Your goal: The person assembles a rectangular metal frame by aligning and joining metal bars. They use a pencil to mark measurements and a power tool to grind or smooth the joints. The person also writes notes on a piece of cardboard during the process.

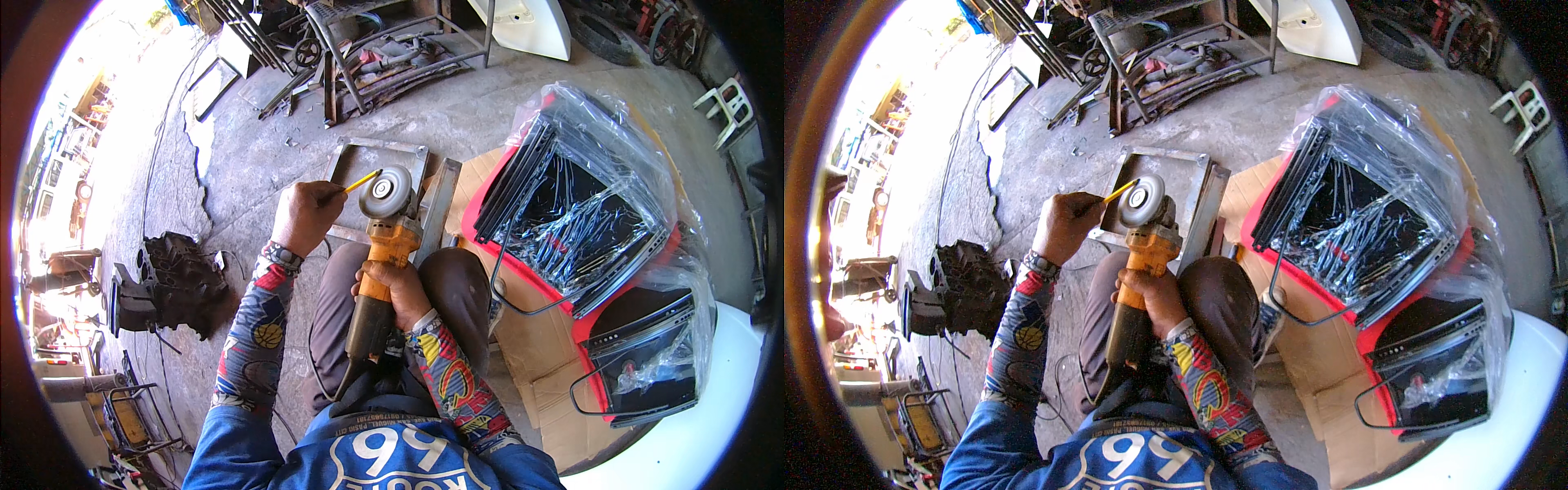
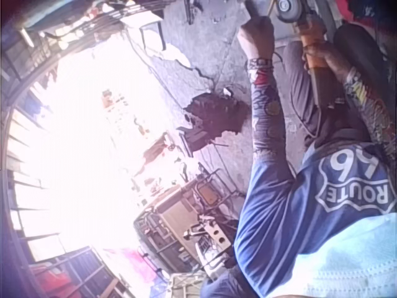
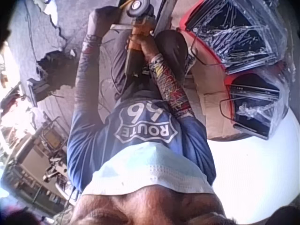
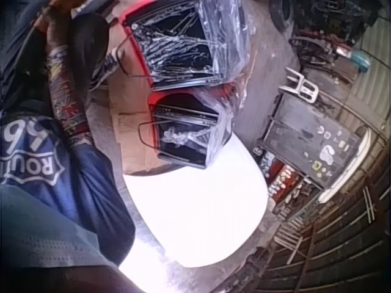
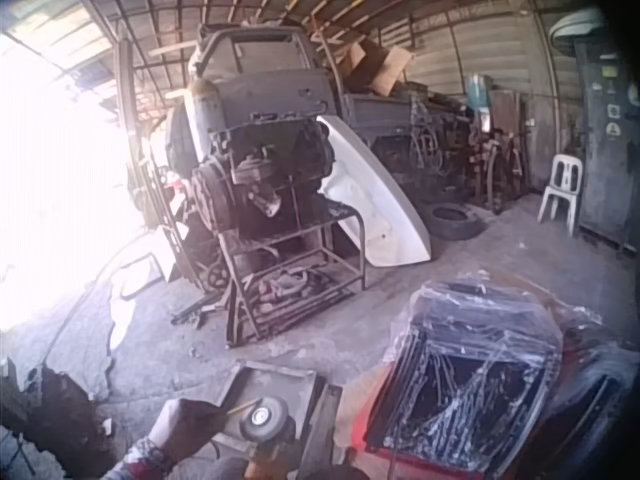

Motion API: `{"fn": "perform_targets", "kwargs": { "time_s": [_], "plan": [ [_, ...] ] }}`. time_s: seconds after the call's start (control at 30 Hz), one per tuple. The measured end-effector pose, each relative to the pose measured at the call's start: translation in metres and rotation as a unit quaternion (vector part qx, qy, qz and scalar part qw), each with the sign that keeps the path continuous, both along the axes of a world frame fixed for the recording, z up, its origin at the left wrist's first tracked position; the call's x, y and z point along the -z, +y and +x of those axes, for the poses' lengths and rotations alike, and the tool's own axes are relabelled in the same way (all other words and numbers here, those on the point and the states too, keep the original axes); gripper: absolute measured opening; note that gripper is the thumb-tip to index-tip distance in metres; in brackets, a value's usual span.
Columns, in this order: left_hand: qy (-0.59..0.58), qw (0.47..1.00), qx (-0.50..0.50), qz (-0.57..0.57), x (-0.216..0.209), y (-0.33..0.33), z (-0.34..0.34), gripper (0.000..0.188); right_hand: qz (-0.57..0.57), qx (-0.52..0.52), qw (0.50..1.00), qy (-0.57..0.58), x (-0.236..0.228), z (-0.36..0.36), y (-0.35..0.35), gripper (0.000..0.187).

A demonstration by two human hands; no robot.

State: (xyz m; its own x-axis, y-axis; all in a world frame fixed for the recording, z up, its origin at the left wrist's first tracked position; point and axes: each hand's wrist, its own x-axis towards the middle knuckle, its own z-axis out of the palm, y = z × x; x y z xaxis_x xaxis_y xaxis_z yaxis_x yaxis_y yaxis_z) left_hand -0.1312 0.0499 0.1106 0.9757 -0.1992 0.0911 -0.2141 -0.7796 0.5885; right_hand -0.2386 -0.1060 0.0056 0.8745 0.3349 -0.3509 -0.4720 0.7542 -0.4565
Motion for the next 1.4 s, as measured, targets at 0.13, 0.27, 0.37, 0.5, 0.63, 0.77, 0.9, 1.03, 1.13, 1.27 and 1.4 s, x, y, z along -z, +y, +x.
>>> {"fn": "perform_targets", "kwargs": {
  "time_s": [0.13, 0.27, 0.37, 0.5, 0.63, 0.77, 0.9, 1.03, 1.13, 1.27, 1.4],
  "plan": [
    [0.000, 1.000, 0.000, -0.011, 0.001, 0.001, 0.000, 0.022, 0.000, -0.001, 1.000, 0.003, 0.000, 0.000, 0.000, 0.030],
    [0.004, 1.000, -0.013, -0.017, 0.002, 0.002, 0.001, 0.023, 0.000, 0.000, 1.000, -0.001, 0.000, 0.000, 0.000, 0.030],
    [-0.001, 1.000, -0.010, -0.022, 0.002, 0.001, 0.000, 0.022, 0.005, 0.003, 1.000, -0.003, -0.001, 0.000, 0.000, 0.030],
    [0.002, 0.999, -0.001, -0.037, 0.002, 0.001, 0.001, 0.021, 0.001, 0.001, 1.000, -0.001, -0.001, 0.000, 0.000, 0.030],
    [0.017, 0.999, 0.002, -0.037, 0.005, 0.002, 0.002, 0.019, 0.002, 0.000, 1.000, 0.001, -0.002, 0.000, -0.001, 0.030],
    [0.009, 0.998, 0.005, -0.060, 0.009, 0.002, 0.003, 0.019, 0.003, -0.003, 1.000, -0.001, -0.002, 0.000, -0.001, 0.030],
    [0.002, 0.998, -0.005, -0.065, 0.010, 0.000, 0.002, 0.019, 0.006, -0.001, 1.000, 0.002, -0.002, 0.000, -0.001, 0.030],
    [0.009, 0.997, -0.038, -0.073, 0.005, -0.003, 0.001, 0.022, 0.004, 0.001, 1.000, 0.004, -0.003, 0.000, 0.000, 0.030],
    [0.028, 0.998, -0.037, -0.040, 0.002, -0.002, 0.000, 0.026, 0.001, -0.001, 1.000, 0.005, -0.004, 0.000, -0.001, 0.030],
    [0.044, 0.999, -0.020, -0.018, 0.003, -0.001, 0.000, 0.028, -0.003, -0.002, 1.000, -0.003, -0.004, 0.000, -0.001, 0.030],
    [0.035, 0.999, -0.008, -0.008, 0.005, 0.000, 0.001, 0.026, -0.005, -0.001, 1.000, -0.003, -0.004, 0.000, -0.001, 0.030]
  ]
}}
